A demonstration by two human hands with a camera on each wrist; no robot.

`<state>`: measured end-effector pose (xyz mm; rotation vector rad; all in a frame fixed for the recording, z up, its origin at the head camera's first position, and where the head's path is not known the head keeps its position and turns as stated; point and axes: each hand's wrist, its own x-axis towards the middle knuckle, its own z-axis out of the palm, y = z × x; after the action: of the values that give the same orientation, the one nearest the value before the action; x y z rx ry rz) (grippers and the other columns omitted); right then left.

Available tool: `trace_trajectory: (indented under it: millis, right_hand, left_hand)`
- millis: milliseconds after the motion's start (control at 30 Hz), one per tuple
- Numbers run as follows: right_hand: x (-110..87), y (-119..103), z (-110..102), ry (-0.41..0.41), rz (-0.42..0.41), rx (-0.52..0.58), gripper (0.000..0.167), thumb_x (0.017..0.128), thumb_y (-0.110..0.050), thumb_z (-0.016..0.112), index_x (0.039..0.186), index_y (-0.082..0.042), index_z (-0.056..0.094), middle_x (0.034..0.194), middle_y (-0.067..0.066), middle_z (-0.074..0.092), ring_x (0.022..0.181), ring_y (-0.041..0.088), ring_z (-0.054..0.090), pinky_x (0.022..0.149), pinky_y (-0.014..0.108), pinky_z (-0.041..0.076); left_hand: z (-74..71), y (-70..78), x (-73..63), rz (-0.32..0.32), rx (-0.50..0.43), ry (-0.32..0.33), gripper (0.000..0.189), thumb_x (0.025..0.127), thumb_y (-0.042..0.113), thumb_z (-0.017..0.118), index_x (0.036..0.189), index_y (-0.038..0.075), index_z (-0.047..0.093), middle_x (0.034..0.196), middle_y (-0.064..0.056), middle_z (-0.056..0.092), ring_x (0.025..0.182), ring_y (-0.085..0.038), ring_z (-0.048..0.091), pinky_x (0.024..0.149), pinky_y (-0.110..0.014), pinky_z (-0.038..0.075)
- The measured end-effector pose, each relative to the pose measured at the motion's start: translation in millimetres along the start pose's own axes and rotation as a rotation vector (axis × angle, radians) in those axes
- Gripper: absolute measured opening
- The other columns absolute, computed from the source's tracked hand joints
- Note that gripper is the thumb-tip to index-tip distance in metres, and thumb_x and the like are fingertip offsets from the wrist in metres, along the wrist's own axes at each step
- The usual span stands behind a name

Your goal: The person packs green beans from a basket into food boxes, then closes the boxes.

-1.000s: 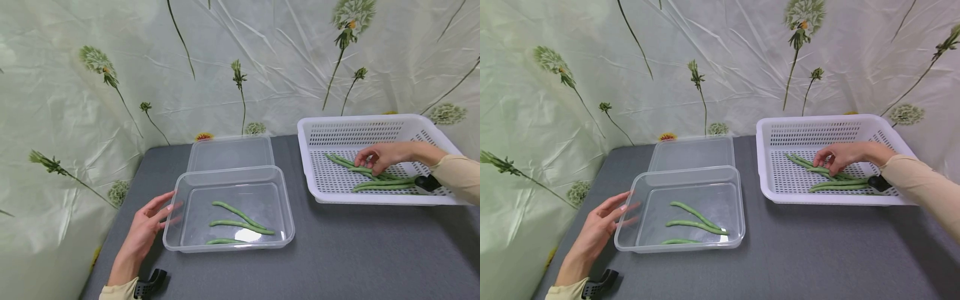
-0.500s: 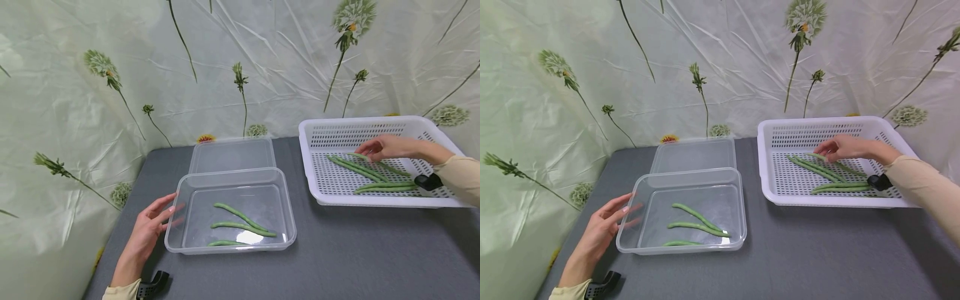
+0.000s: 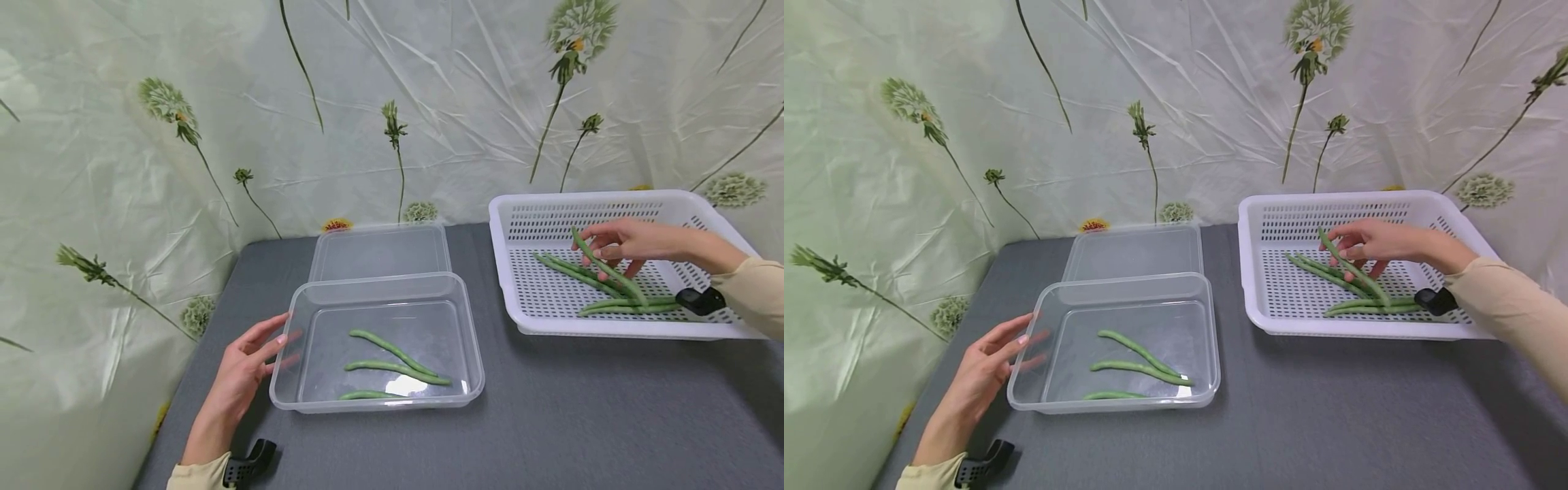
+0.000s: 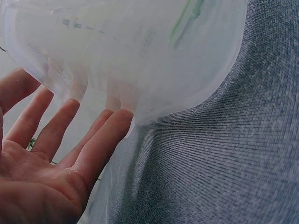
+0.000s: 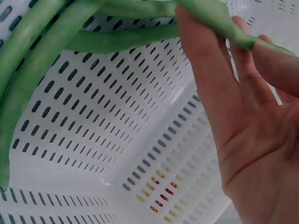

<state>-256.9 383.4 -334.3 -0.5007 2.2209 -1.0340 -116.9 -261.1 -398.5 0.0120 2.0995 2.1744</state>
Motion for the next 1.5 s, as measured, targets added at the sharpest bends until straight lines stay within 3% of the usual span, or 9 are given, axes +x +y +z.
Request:
trace_trajectory:
  millis: [167, 333, 433, 667, 1133, 1500]
  right_hand:
    - [-3.4, -2.2, -1.7, -0.039, -0.003, 0.056, 0.040, 0.107, -0.014, 0.043, 0.141, 0.003, 0.031, 0.108, 0.025, 0.065, 0.079, 0.034, 0.070, 0.056, 0.045, 0.059]
    - [-5.8, -6.8, 1.3, 0.002, -0.001, 0.058, 0.049, 0.105, -0.012, 0.048, 0.147, 0.003, 0.026, 0.111, 0.027, 0.064, 0.081, 0.035, 0.069, 0.062, 0.048, 0.059]
    - [-6.7, -10.5, 4.8, 0.015, 0.002, 0.080, 0.061, 0.103, -0.007, 0.052, 0.150, 0.010, 0.017, 0.114, 0.028, 0.062, 0.087, 0.036, 0.069, 0.066, 0.049, 0.059]
    - [-6.0, -17.5, 8.5, 0.037, 0.006, 0.095, 0.070, 0.097, -0.003, 0.058, 0.152, 0.008, 0.016, 0.120, 0.028, 0.059, 0.093, 0.038, 0.068, 0.072, 0.050, 0.058]
    - [-5.0, -26.2, 16.0, 0.072, -0.073, 0.038, 0.048, 0.098, 0.000, 0.055, 0.141, 0.012, 0.036, 0.108, 0.030, 0.064, 0.089, 0.037, 0.068, 0.069, 0.046, 0.059]
    - [-12.5, -39.2, 19.4, 0.121, -0.146, -0.046, 0.045, 0.100, 0.004, 0.050, 0.140, 0.015, 0.033, 0.107, 0.023, 0.064, 0.083, 0.029, 0.069, 0.064, 0.041, 0.059]
  left_hand:
    - [0.4, 0.4, 0.4, 0.002, -0.007, 0.000, 0.046, 0.099, 0.010, 0.060, 0.142, 0.000, 0.048, 0.136, 0.003, 0.056, 0.116, -0.017, 0.062, 0.085, -0.040, 0.057]
    - [0.0, 0.6, 0.8, 0.005, -0.011, 0.006, 0.045, 0.099, 0.010, 0.060, 0.142, 0.000, 0.049, 0.136, 0.003, 0.057, 0.116, -0.017, 0.062, 0.085, -0.040, 0.057]
    - [-0.3, 1.2, 0.9, 0.006, -0.008, 0.008, 0.045, 0.099, 0.010, 0.061, 0.141, 0.000, 0.049, 0.135, 0.004, 0.057, 0.115, -0.017, 0.062, 0.084, -0.040, 0.057]
    - [0.2, 2.2, 1.4, 0.016, -0.007, 0.005, 0.044, 0.099, 0.010, 0.060, 0.141, 0.000, 0.050, 0.136, 0.004, 0.057, 0.115, -0.017, 0.063, 0.084, -0.040, 0.057]
    - [0.7, 1.3, 1.0, 0.019, 0.012, 0.004, 0.044, 0.099, 0.011, 0.060, 0.141, 0.001, 0.050, 0.138, 0.004, 0.056, 0.114, -0.016, 0.063, 0.084, -0.039, 0.057]
    - [0.4, 0.0, -0.2, 0.013, 0.009, 0.001, 0.045, 0.099, 0.011, 0.060, 0.141, 0.000, 0.049, 0.137, 0.004, 0.056, 0.115, -0.015, 0.063, 0.084, -0.039, 0.057]
